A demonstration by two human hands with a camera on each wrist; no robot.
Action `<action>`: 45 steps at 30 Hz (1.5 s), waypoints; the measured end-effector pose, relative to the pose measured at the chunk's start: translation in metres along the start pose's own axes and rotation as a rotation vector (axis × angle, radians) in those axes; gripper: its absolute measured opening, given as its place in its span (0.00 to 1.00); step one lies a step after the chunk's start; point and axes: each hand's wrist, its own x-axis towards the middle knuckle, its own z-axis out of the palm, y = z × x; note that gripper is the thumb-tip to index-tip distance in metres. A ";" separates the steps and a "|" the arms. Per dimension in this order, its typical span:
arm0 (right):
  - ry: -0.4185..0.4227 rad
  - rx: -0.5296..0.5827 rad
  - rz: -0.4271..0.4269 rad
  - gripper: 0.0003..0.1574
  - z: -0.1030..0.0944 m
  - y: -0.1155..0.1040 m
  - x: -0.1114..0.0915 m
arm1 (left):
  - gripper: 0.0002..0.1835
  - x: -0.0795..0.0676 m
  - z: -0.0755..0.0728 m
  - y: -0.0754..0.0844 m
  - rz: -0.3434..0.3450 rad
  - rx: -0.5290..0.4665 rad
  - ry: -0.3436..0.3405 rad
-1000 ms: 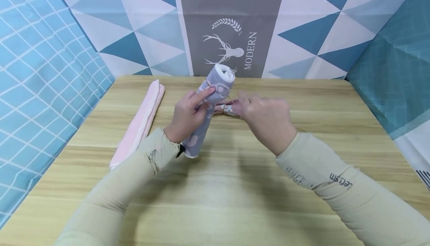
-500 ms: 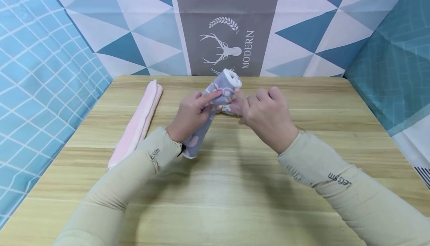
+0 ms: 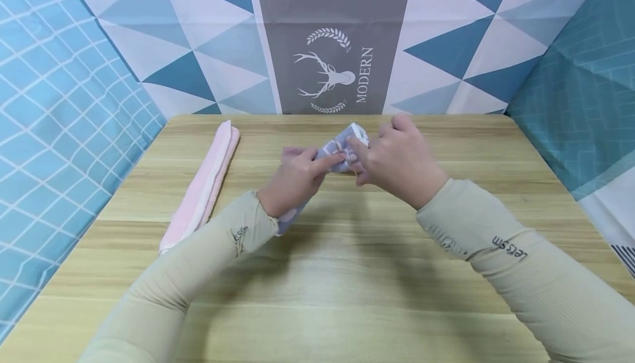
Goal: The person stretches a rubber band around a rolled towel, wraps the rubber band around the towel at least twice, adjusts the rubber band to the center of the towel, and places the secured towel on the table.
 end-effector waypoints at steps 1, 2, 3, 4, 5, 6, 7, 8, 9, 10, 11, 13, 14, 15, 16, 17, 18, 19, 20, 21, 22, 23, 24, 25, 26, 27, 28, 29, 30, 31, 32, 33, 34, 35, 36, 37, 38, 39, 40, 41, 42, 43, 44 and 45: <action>-0.009 0.010 -0.007 0.45 0.001 0.000 0.001 | 0.21 0.000 0.000 0.001 0.011 -0.025 -0.011; -0.013 0.025 -0.013 0.44 0.001 0.000 0.001 | 0.19 0.000 0.001 0.003 0.024 -0.057 -0.021; -0.018 0.043 -0.017 0.43 0.002 0.000 0.002 | 0.18 0.000 0.001 0.004 0.040 -0.079 -0.028; -0.027 0.057 -0.023 0.43 0.003 0.000 0.003 | 0.17 0.000 0.001 0.005 0.059 -0.098 -0.030; -0.038 0.068 -0.029 0.42 0.004 0.000 0.004 | 0.16 0.000 0.002 0.006 0.078 -0.115 -0.034; -0.058 0.077 -0.032 0.42 0.004 0.001 0.004 | 0.15 0.000 0.002 0.006 0.097 -0.133 -0.040; -0.080 0.084 -0.033 0.43 0.004 0.001 0.005 | 0.14 0.000 0.002 0.006 0.118 -0.153 -0.048; -0.105 0.089 -0.033 0.43 0.004 0.002 0.005 | 0.15 -0.001 0.001 0.006 0.133 -0.178 -0.063; -0.134 0.093 -0.031 0.44 0.004 0.002 0.004 | 0.16 -0.001 0.000 0.005 0.145 -0.204 -0.085; -0.152 0.098 -0.030 0.45 0.004 0.002 0.003 | 0.17 -0.001 0.000 0.004 0.154 -0.246 -0.118; -0.165 0.106 -0.030 0.45 0.004 0.003 0.002 | 0.20 -0.001 -0.001 0.003 0.158 -0.304 -0.161; -0.172 0.130 -0.030 0.45 0.004 0.004 -0.002 | 0.25 0.000 -0.004 0.000 0.149 -0.419 -0.255; -0.161 0.146 -0.034 0.44 0.004 0.004 -0.004 | 0.28 0.000 -0.005 -0.002 0.138 -0.476 -0.292; -0.146 0.159 -0.039 0.44 0.005 0.004 -0.005 | 0.30 0.001 -0.007 -0.003 0.131 -0.533 -0.324; -0.124 0.174 -0.047 0.42 0.005 0.005 -0.007 | 0.32 0.002 -0.008 -0.005 0.131 -0.578 -0.345; -0.103 0.185 -0.056 0.41 0.006 0.006 -0.007 | 0.34 0.002 -0.009 -0.006 0.136 -0.605 -0.356; -0.083 0.195 -0.064 0.40 0.006 0.006 -0.008 | 0.35 0.003 -0.010 -0.007 0.148 -0.614 -0.354; -0.058 0.204 -0.074 0.39 0.007 0.007 -0.008 | 0.36 0.004 -0.011 -0.007 0.163 -0.617 -0.342; -0.037 0.213 -0.085 0.39 0.007 0.007 -0.008 | 0.36 0.004 -0.012 -0.008 0.179 -0.611 -0.323; -0.019 0.218 -0.095 0.39 0.008 0.008 -0.007 | 0.35 0.004 -0.012 -0.008 0.193 -0.592 -0.301; 0.000 0.224 -0.105 0.39 0.008 0.008 -0.007 | 0.34 0.004 -0.013 -0.007 0.206 -0.560 -0.275; 0.016 0.226 -0.114 0.40 0.008 0.008 -0.006 | 0.32 0.003 -0.013 -0.007 0.225 -0.519 -0.248; 0.031 0.228 -0.123 0.41 0.007 0.008 -0.005 | 0.30 0.003 -0.014 -0.006 0.245 -0.473 -0.220; 0.045 0.230 -0.132 0.42 0.007 0.008 -0.005 | 0.28 0.003 -0.014 -0.005 0.262 -0.436 -0.191; 0.054 0.232 -0.138 0.42 0.007 0.008 -0.004 | 0.27 0.002 -0.014 -0.003 0.279 -0.395 -0.165; 0.060 0.233 -0.144 0.43 0.006 0.008 -0.004 | 0.25 0.002 -0.014 -0.002 0.290 -0.363 -0.147; 0.062 0.232 -0.148 0.44 0.005 0.008 -0.003 | 0.25 0.002 -0.015 0.000 0.301 -0.336 -0.136; 0.058 0.229 -0.151 0.44 0.005 0.007 -0.003 | 0.24 0.002 -0.015 0.002 0.309 -0.314 -0.134; 0.050 0.227 -0.154 0.44 0.004 0.007 -0.002 | 0.24 0.002 -0.015 0.003 0.306 -0.310 -0.142; 0.039 0.223 -0.156 0.44 0.003 0.007 -0.002 | 0.24 0.002 -0.015 0.004 0.300 -0.312 -0.155; 0.024 0.218 -0.158 0.45 0.002 0.006 -0.002 | 0.24 0.002 -0.016 0.004 0.289 -0.316 -0.179; 0.007 0.216 -0.158 0.46 0.002 0.007 -0.002 | 0.23 0.002 -0.016 0.004 0.281 -0.321 -0.203; -0.015 0.213 -0.152 0.47 0.001 0.007 -0.002 | 0.22 0.001 -0.016 0.004 0.279 -0.322 -0.215; -0.044 0.214 -0.139 0.49 0.000 0.008 -0.002 | 0.21 0.000 -0.016 0.003 0.277 -0.326 -0.224; -0.076 0.222 -0.119 0.51 -0.001 0.009 -0.002 | 0.20 -0.002 -0.017 0.002 0.280 -0.333 -0.223; -0.111 0.234 -0.094 0.52 -0.002 0.012 -0.002 | 0.20 -0.004 -0.017 0.001 0.289 -0.331 -0.212; -0.156 0.254 -0.060 0.53 -0.004 0.014 -0.002 | 0.19 -0.005 -0.017 0.000 0.296 -0.338 -0.200; -0.203 0.277 -0.025 0.55 -0.006 0.017 -0.003 | 0.18 -0.007 -0.017 -0.001 0.312 -0.342 -0.180; -0.252 0.295 0.008 0.56 -0.007 0.020 -0.002 | 0.18 -0.008 -0.017 -0.002 0.329 -0.344 -0.161; -0.302 0.318 0.037 0.56 -0.009 0.023 -0.002 | 0.17 -0.009 -0.017 -0.002 0.342 -0.351 -0.150; -0.349 0.344 0.061 0.57 -0.010 0.025 -0.001 | 0.17 -0.010 -0.017 -0.002 0.357 -0.353 -0.143; -0.390 0.364 0.080 0.58 -0.011 0.027 -0.001 | 0.17 -0.011 -0.018 -0.002 0.369 -0.357 -0.140; -0.424 0.384 0.092 0.58 -0.011 0.028 0.000 | 0.17 -0.011 -0.018 -0.002 0.380 -0.367 -0.134; -0.450 0.406 0.101 0.58 -0.012 0.029 0.001 | 0.16 -0.012 -0.018 -0.002 0.391 -0.376 -0.125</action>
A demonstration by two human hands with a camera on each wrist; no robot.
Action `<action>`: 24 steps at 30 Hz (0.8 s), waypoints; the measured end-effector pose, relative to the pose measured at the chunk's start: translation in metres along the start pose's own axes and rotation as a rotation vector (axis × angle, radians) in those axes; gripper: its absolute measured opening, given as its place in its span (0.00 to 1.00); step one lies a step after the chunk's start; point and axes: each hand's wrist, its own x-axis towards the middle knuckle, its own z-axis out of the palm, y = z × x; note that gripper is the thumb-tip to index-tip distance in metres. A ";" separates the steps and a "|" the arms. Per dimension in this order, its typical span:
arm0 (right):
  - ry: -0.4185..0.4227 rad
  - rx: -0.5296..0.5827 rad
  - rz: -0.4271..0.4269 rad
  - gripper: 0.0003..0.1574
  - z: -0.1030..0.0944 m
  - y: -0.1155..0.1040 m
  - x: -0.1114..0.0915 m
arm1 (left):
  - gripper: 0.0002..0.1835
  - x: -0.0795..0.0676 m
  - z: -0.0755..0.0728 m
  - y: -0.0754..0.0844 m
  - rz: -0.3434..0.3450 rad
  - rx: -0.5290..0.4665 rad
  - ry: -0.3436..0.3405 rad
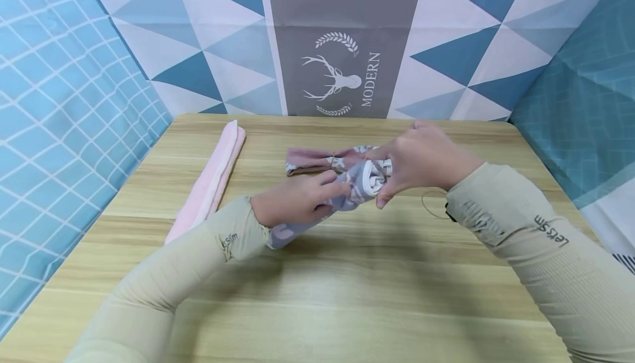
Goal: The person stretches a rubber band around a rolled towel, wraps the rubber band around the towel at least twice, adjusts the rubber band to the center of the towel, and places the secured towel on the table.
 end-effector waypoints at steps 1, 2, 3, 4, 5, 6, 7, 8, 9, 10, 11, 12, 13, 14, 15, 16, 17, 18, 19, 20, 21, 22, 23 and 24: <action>-0.011 0.026 -0.004 0.58 0.000 0.001 0.000 | 0.16 0.000 0.000 0.000 0.014 -0.011 0.015; -0.024 0.057 -0.003 0.57 -0.001 0.002 0.000 | 0.15 -0.001 0.000 0.000 0.021 -0.030 0.032; -0.039 0.087 0.006 0.56 -0.002 0.002 0.000 | 0.14 -0.002 0.001 0.000 0.026 -0.052 0.049; -0.056 0.122 0.012 0.56 -0.002 0.003 0.000 | 0.14 -0.003 0.001 0.000 0.035 -0.077 0.073; -0.075 0.166 0.019 0.55 -0.003 0.004 0.000 | 0.14 -0.005 0.001 0.000 0.045 -0.102 0.101; -0.093 0.208 0.026 0.53 -0.003 0.004 0.000 | 0.13 -0.006 0.001 0.000 0.052 -0.127 0.125; -0.106 0.243 0.023 0.51 -0.002 0.005 0.000 | 0.13 -0.007 0.001 0.001 0.057 -0.150 0.149; -0.130 0.275 0.038 0.48 -0.002 0.004 0.000 | 0.14 -0.008 0.001 0.001 0.058 -0.172 0.172; -0.142 0.307 0.049 0.46 0.000 0.004 0.000 | 0.14 -0.008 0.001 0.001 0.062 -0.197 0.196; -0.139 0.340 0.048 0.43 0.003 0.004 0.001 | 0.14 -0.008 0.001 0.001 0.065 -0.219 0.224; -0.127 0.369 0.049 0.40 0.006 0.003 0.002 | 0.14 -0.008 0.001 0.001 0.064 -0.244 0.249; -0.103 0.388 0.047 0.38 0.010 0.003 0.003 | 0.14 -0.007 0.002 0.001 0.058 -0.263 0.273; -0.072 0.428 0.046 0.37 0.014 0.002 0.004 | 0.14 -0.006 0.002 0.001 0.053 -0.277 0.297; -0.036 0.469 0.052 0.37 0.018 0.001 0.005 | 0.14 -0.005 0.002 0.001 0.045 -0.289 0.317; 0.011 0.511 0.053 0.37 0.022 0.000 0.006 | 0.14 -0.004 0.002 0.001 0.035 -0.295 0.335; 0.062 0.554 0.046 0.37 0.027 -0.001 0.007 | 0.14 -0.003 0.001 0.002 0.026 -0.297 0.353; 0.112 0.600 0.036 0.38 0.032 -0.003 0.008 | 0.14 -0.001 0.001 0.002 0.015 -0.300 0.369; 0.158 0.655 0.018 0.39 0.037 -0.004 0.010 | 0.14 0.000 0.000 0.003 0.005 -0.306 0.387; 0.196 0.717 0.004 0.41 0.041 -0.006 0.013 | 0.14 0.001 0.000 0.003 -0.005 -0.314 0.407; 0.230 0.756 -0.009 0.44 0.045 -0.008 0.015 | 0.15 0.002 0.000 0.003 -0.015 -0.322 0.427; 0.257 0.801 -0.016 0.46 0.049 -0.009 0.018 | 0.15 0.002 0.000 0.003 -0.024 -0.327 0.448; 0.275 0.850 -0.020 0.48 0.052 -0.011 0.020 | 0.16 0.002 0.001 0.003 -0.034 -0.334 0.465; 0.285 0.897 -0.017 0.50 0.055 -0.012 0.022 | 0.16 0.002 0.000 0.003 -0.045 -0.336 0.479; 0.285 0.943 -0.006 0.51 0.057 -0.013 0.023 | 0.16 0.002 0.001 0.003 -0.057 -0.336 0.487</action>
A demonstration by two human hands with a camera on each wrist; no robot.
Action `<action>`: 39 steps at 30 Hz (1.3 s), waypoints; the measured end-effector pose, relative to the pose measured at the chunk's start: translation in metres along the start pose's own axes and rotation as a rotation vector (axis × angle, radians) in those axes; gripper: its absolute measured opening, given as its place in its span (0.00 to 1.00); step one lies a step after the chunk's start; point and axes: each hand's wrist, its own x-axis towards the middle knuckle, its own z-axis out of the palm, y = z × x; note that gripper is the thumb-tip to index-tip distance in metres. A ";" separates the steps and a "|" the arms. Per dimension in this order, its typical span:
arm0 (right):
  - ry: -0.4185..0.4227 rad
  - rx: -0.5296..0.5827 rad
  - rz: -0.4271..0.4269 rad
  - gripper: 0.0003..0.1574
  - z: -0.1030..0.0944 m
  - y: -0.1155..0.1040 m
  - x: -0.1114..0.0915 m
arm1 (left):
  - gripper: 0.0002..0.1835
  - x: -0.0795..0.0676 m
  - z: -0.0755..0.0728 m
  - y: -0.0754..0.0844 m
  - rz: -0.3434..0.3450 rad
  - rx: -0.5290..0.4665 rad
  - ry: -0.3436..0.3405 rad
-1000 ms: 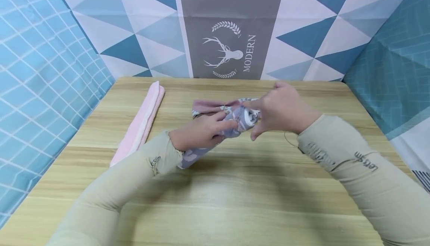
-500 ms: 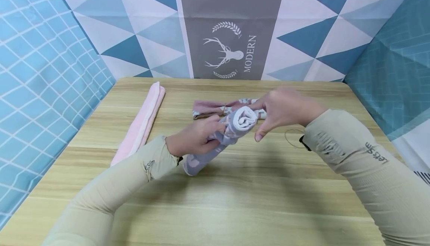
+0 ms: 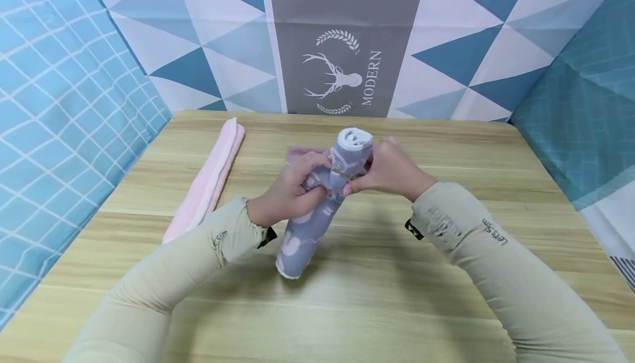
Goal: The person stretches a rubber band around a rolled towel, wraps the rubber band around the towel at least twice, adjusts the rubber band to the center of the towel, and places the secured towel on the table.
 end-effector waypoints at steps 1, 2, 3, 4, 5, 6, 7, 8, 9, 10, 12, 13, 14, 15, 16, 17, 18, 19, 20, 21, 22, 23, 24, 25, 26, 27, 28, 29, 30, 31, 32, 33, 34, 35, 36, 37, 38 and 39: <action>0.008 0.021 0.018 0.50 0.002 0.001 0.000 | 0.17 0.000 0.000 0.000 -0.008 0.011 0.002; 0.014 0.032 0.041 0.49 0.003 0.001 -0.001 | 0.17 0.000 -0.001 0.000 -0.018 0.022 -0.001; 0.017 0.033 0.066 0.46 0.003 0.000 -0.001 | 0.17 -0.001 -0.001 -0.001 -0.031 0.032 -0.005; 0.020 0.020 0.097 0.41 0.004 0.000 -0.002 | 0.17 -0.001 -0.002 -0.001 -0.049 0.042 -0.010; 0.030 -0.010 0.126 0.33 0.004 -0.002 -0.003 | 0.17 -0.001 -0.003 -0.002 -0.071 0.054 -0.008; 0.046 -0.044 0.150 0.24 0.004 -0.004 -0.005 | 0.17 -0.001 -0.003 -0.003 -0.094 0.066 -0.001; 0.069 -0.075 0.167 0.15 0.005 -0.007 -0.006 | 0.17 -0.001 -0.004 -0.004 -0.116 0.088 0.013; 0.098 -0.105 0.169 0.10 0.006 -0.009 -0.007 | 0.17 -0.001 -0.005 -0.005 -0.141 0.114 0.033; 0.131 -0.138 0.144 0.12 0.008 -0.010 -0.008 | 0.16 -0.001 -0.005 -0.006 -0.162 0.133 0.053; 0.163 -0.169 0.106 0.15 0.010 -0.010 -0.010 | 0.16 -0.001 -0.006 -0.007 -0.182 0.157 0.073; 0.230 -0.231 -0.020 0.22 0.016 -0.009 -0.011 | 0.15 -0.001 -0.006 -0.008 -0.206 0.191 0.114; 0.262 -0.267 -0.087 0.24 0.020 -0.008 -0.011 | 0.15 -0.001 -0.006 -0.008 -0.215 0.197 0.127; 0.293 -0.307 -0.153 0.27 0.023 -0.006 -0.011 | 0.16 -0.002 -0.006 -0.007 -0.227 0.188 0.133; 0.323 -0.338 -0.209 0.31 0.026 -0.004 -0.011 | 0.16 -0.002 -0.006 -0.006 -0.234 0.171 0.137; 0.352 -0.354 -0.239 0.34 0.029 -0.003 -0.011 | 0.17 -0.002 -0.005 -0.005 -0.248 0.156 0.139; 0.384 -0.368 -0.259 0.38 0.031 -0.003 -0.011 | 0.18 -0.001 -0.005 -0.004 -0.263 0.132 0.137; 0.413 -0.375 -0.269 0.39 0.033 -0.003 -0.010 | 0.19 -0.001 -0.005 -0.002 -0.279 0.104 0.132; 0.437 -0.368 -0.274 0.39 0.034 -0.003 -0.010 | 0.20 -0.001 -0.005 -0.001 -0.291 0.077 0.125; 0.457 -0.357 -0.277 0.39 0.035 -0.004 -0.009 | 0.22 0.000 -0.004 0.000 -0.309 0.032 0.112; 0.474 -0.342 -0.280 0.38 0.036 -0.004 -0.009 | 0.23 0.000 -0.004 0.002 -0.331 -0.027 0.095; 0.485 -0.325 -0.282 0.38 0.036 -0.006 -0.008 | 0.24 0.000 -0.004 0.003 -0.355 -0.102 0.078; 0.493 -0.309 -0.286 0.37 0.037 -0.007 -0.007 | 0.24 0.000 -0.004 0.004 -0.377 -0.183 0.062; 0.497 -0.283 -0.291 0.37 0.037 -0.008 -0.007 | 0.24 0.001 -0.004 0.005 -0.398 -0.268 0.049; 0.498 -0.254 -0.295 0.37 0.037 -0.009 -0.006 | 0.24 0.001 -0.004 0.006 -0.424 -0.356 0.041; 0.497 -0.229 -0.297 0.35 0.037 -0.011 -0.006 | 0.24 0.001 -0.004 0.007 -0.450 -0.433 0.042; 0.496 -0.209 -0.294 0.31 0.037 -0.012 -0.005 | 0.24 0.001 -0.004 0.009 -0.465 -0.485 0.050; 0.495 -0.198 -0.289 0.26 0.037 -0.014 -0.005 | 0.24 0.002 -0.003 0.009 -0.466 -0.515 0.065; 0.496 -0.198 -0.283 0.20 0.037 -0.015 -0.004 | 0.24 0.002 -0.003 0.009 -0.449 -0.510 0.087; 0.500 -0.205 -0.276 0.15 0.037 -0.016 -0.003 | 0.24 0.003 -0.002 0.009 -0.411 -0.477 0.114; 0.508 -0.215 -0.271 0.10 0.038 -0.017 -0.002 | 0.23 0.004 -0.001 0.008 -0.363 -0.422 0.144; 0.517 -0.229 -0.268 0.07 0.038 -0.017 -0.002 | 0.22 0.005 0.000 0.007 -0.303 -0.346 0.175; 0.531 -0.246 -0.271 0.08 0.039 -0.017 -0.001 | 0.20 0.006 0.000 0.005 -0.242 -0.260 0.212; 0.546 -0.273 -0.283 0.11 0.040 -0.017 0.000 | 0.18 0.007 0.000 0.004 -0.184 -0.170 0.250; 0.568 -0.292 -0.307 0.16 0.041 -0.017 0.001 | 0.16 0.008 0.000 0.002 -0.134 -0.088 0.289; 0.587 -0.310 -0.344 0.22 0.043 -0.017 0.003 | 0.15 0.009 -0.001 0.000 -0.099 -0.035 0.324; 0.604 -0.329 -0.389 0.26 0.045 -0.017 0.004 | 0.14 0.010 -0.001 -0.002 -0.087 -0.007 0.350; 0.619 -0.353 -0.436 0.30 0.047 -0.018 0.006 | 0.13 0.011 -0.002 -0.003 -0.092 0.014 0.375; 0.631 -0.377 -0.483 0.32 0.049 -0.019 0.007 | 0.13 0.012 -0.003 -0.004 -0.106 0.027 0.398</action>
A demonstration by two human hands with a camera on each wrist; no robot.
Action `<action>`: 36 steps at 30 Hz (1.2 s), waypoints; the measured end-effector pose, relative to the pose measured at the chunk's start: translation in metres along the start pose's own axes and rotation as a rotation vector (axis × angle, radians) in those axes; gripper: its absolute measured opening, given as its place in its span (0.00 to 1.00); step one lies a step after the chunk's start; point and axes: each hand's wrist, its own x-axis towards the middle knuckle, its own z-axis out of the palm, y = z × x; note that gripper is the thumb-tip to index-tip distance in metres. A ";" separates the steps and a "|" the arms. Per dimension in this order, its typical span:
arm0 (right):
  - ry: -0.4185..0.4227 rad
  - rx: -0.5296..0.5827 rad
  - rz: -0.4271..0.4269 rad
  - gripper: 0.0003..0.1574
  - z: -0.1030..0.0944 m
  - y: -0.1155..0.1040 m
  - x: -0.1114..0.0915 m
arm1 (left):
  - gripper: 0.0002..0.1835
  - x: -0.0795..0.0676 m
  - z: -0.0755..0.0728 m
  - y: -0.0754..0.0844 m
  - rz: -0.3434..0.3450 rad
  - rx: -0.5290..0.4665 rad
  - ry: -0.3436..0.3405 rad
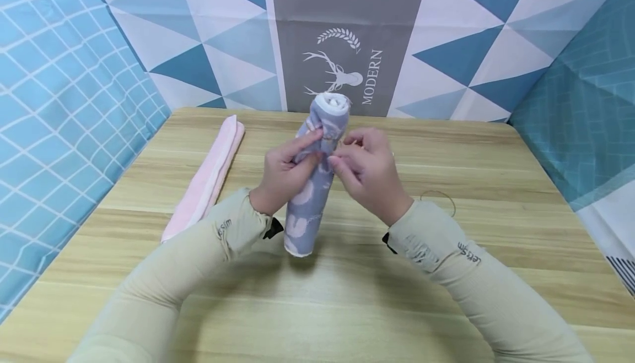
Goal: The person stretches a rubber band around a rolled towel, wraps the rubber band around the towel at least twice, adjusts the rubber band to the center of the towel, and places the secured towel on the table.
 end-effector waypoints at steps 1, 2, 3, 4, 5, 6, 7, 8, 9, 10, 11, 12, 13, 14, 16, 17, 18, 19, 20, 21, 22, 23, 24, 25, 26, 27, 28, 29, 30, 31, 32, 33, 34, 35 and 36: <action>0.010 -0.008 -0.043 0.31 0.002 -0.001 0.001 | 0.13 0.001 -0.001 -0.001 -0.021 0.006 0.016; 0.021 -0.006 -0.077 0.29 0.004 -0.002 0.001 | 0.13 0.001 -0.002 -0.001 -0.046 0.008 0.029; 0.017 -0.006 -0.103 0.27 0.004 -0.003 0.001 | 0.14 0.002 -0.004 -0.001 -0.073 0.014 0.041; 0.014 0.000 -0.117 0.26 0.004 -0.002 0.001 | 0.14 0.003 -0.006 -0.001 -0.098 0.029 0.052; 0.010 0.010 -0.124 0.26 0.003 -0.002 0.001 | 0.14 0.003 -0.008 -0.002 -0.118 0.050 0.061; 0.003 0.021 -0.130 0.26 0.002 -0.001 0.001 | 0.14 0.004 -0.010 -0.002 -0.133 0.066 0.068; -0.003 0.025 -0.137 0.27 0.000 0.000 0.001 | 0.14 0.005 -0.012 -0.003 -0.151 0.076 0.071; -0.010 0.026 -0.145 0.27 -0.002 0.001 0.001 | 0.14 0.005 -0.014 -0.004 -0.164 0.086 0.071; -0.018 0.021 -0.156 0.28 -0.003 0.002 0.000 | 0.14 0.006 -0.015 -0.005 -0.173 0.102 0.068; -0.022 0.010 -0.172 0.28 -0.004 0.002 0.001 | 0.13 0.006 -0.016 -0.006 -0.177 0.117 0.064; -0.022 -0.005 -0.191 0.28 -0.005 0.002 0.001 | 0.13 0.006 -0.017 -0.008 -0.179 0.137 0.059; -0.013 -0.019 -0.217 0.28 -0.006 0.002 0.002 | 0.13 0.006 -0.018 -0.009 -0.183 0.152 0.054; 0.002 -0.029 -0.242 0.28 -0.005 0.001 0.003 | 0.13 0.007 -0.019 -0.010 -0.185 0.168 0.049; 0.023 -0.028 -0.272 0.27 -0.005 -0.001 0.004 | 0.13 0.007 -0.020 -0.011 -0.189 0.182 0.048; 0.072 0.003 -0.340 0.26 -0.003 -0.005 0.006 | 0.13 0.008 -0.022 -0.013 -0.210 0.202 0.052; 0.092 0.026 -0.372 0.26 -0.003 -0.007 0.007 | 0.13 0.009 -0.023 -0.014 -0.224 0.213 0.054; 0.108 0.051 -0.400 0.25 -0.002 -0.009 0.007 | 0.13 0.009 -0.025 -0.014 -0.239 0.222 0.056; 0.111 0.065 -0.415 0.25 -0.002 -0.011 0.008 | 0.13 0.010 -0.026 -0.015 -0.250 0.230 0.058; 0.116 0.071 -0.420 0.23 -0.002 -0.012 0.008 | 0.13 0.010 -0.027 -0.015 -0.259 0.238 0.060; 0.127 0.065 -0.409 0.22 -0.003 -0.014 0.008 | 0.13 0.011 -0.029 -0.016 -0.265 0.248 0.059; 0.142 0.048 -0.388 0.21 -0.004 -0.014 0.007 | 0.13 0.011 -0.030 -0.016 -0.263 0.257 0.058; 0.151 -0.008 -0.350 0.20 -0.007 -0.015 0.006 | 0.13 0.010 -0.030 -0.016 -0.254 0.265 0.056; 0.164 -0.070 -0.307 0.19 -0.009 -0.015 0.005 | 0.13 0.010 -0.031 -0.016 -0.246 0.268 0.055; 0.164 -0.129 -0.257 0.17 -0.013 -0.015 0.004 | 0.13 0.010 -0.031 -0.016 -0.234 0.269 0.052; 0.167 -0.179 -0.207 0.16 -0.016 -0.014 0.003 | 0.13 0.010 -0.031 -0.015 -0.222 0.269 0.048; 0.156 -0.233 -0.163 0.15 -0.019 -0.013 0.002 | 0.12 0.010 -0.031 -0.015 -0.212 0.266 0.044; 0.132 -0.284 -0.135 0.13 -0.022 -0.012 0.002 | 0.12 0.010 -0.031 -0.015 -0.199 0.264 0.040; 0.103 -0.325 -0.121 0.12 -0.025 -0.010 0.002 | 0.12 0.010 -0.031 -0.014 -0.188 0.264 0.035; 0.076 -0.345 -0.120 0.11 -0.027 -0.009 0.002 | 0.13 0.010 -0.031 -0.014 -0.173 0.262 0.030; 0.044 -0.359 -0.123 0.11 -0.029 -0.007 0.002 | 0.13 0.010 -0.031 -0.013 -0.157 0.263 0.027; 0.014 -0.382 -0.134 0.12 -0.030 -0.005 0.002 | 0.13 0.010 -0.031 -0.013 -0.142 0.262 0.023; -0.014 -0.411 -0.150 0.12 -0.032 -0.004 0.002 | 0.13 0.009 -0.031 -0.013 -0.125 0.263 0.016; -0.025 -0.435 -0.163 0.11 -0.032 -0.002 0.003 | 0.13 0.009 -0.030 -0.013 -0.108 0.263 0.008; -0.036 -0.458 -0.169 0.10 -0.033 0.000 0.003 | 0.14 0.009 -0.030 -0.013 -0.094 0.261 -0.001; -0.043 -0.487 -0.166 0.10 -0.034 0.001 0.003 | 0.14 0.009 -0.030 -0.013 -0.084 0.261 -0.008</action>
